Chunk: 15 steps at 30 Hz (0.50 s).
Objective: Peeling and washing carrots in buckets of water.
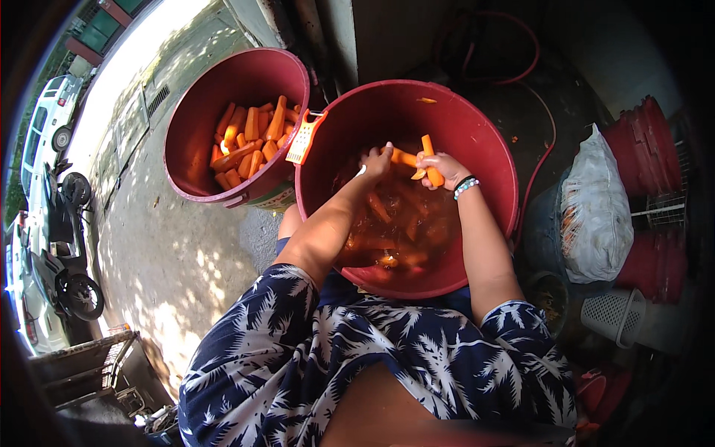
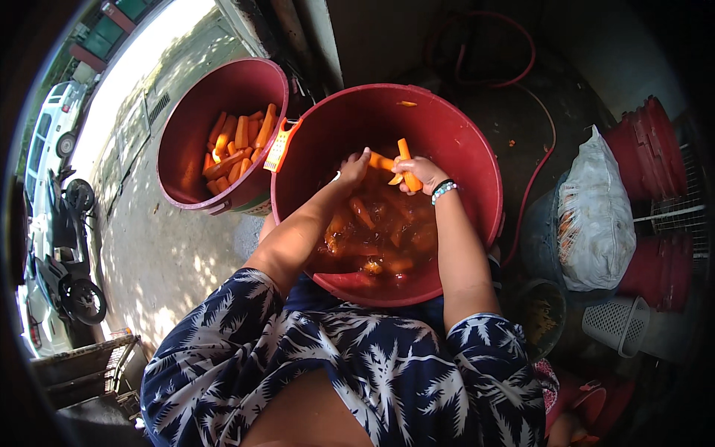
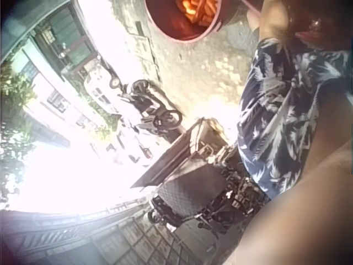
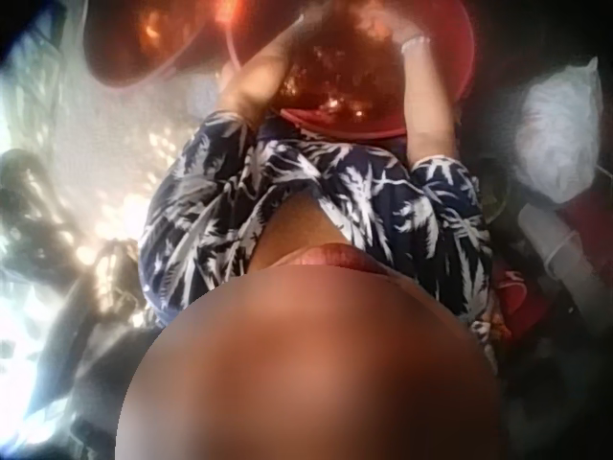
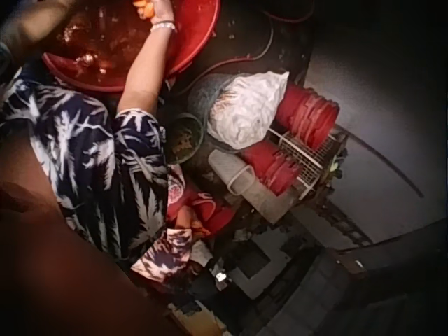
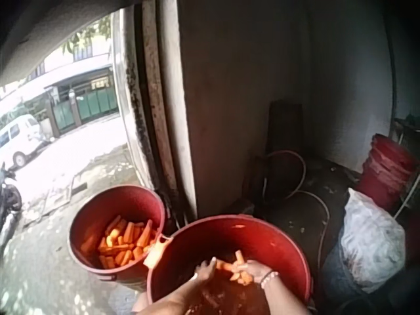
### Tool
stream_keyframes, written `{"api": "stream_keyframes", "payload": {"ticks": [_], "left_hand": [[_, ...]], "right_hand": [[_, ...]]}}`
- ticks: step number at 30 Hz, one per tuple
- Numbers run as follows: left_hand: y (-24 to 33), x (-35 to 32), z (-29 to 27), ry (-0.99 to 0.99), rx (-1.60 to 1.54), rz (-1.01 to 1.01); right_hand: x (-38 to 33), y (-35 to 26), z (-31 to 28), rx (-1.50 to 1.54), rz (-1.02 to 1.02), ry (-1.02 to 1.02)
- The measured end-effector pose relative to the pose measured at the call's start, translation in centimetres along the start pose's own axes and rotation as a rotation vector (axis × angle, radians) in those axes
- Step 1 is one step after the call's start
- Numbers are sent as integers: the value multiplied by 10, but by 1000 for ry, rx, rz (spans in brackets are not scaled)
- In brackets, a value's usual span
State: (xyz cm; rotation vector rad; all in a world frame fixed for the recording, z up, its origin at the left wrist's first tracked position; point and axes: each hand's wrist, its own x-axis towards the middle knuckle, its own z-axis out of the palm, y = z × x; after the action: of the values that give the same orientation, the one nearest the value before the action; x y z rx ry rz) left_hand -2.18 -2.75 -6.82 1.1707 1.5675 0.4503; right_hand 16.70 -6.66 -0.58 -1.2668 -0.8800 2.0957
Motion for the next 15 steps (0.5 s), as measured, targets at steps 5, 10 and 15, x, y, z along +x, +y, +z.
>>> {"api": "stream_keyframes", "payload": {"ticks": [5, 10, 15], "left_hand": [[39, -21, -23, -428, -1171, -122], [47, -29, -32, -518, -1085, 264], [49, -31, -33, -490, -1017, 405]], "right_hand": [[-32, -7, 25, -33, -129, -166], [-45, 4, 31, -336, -38, -274], [-42, -5, -7, -350, -94, 120]]}}
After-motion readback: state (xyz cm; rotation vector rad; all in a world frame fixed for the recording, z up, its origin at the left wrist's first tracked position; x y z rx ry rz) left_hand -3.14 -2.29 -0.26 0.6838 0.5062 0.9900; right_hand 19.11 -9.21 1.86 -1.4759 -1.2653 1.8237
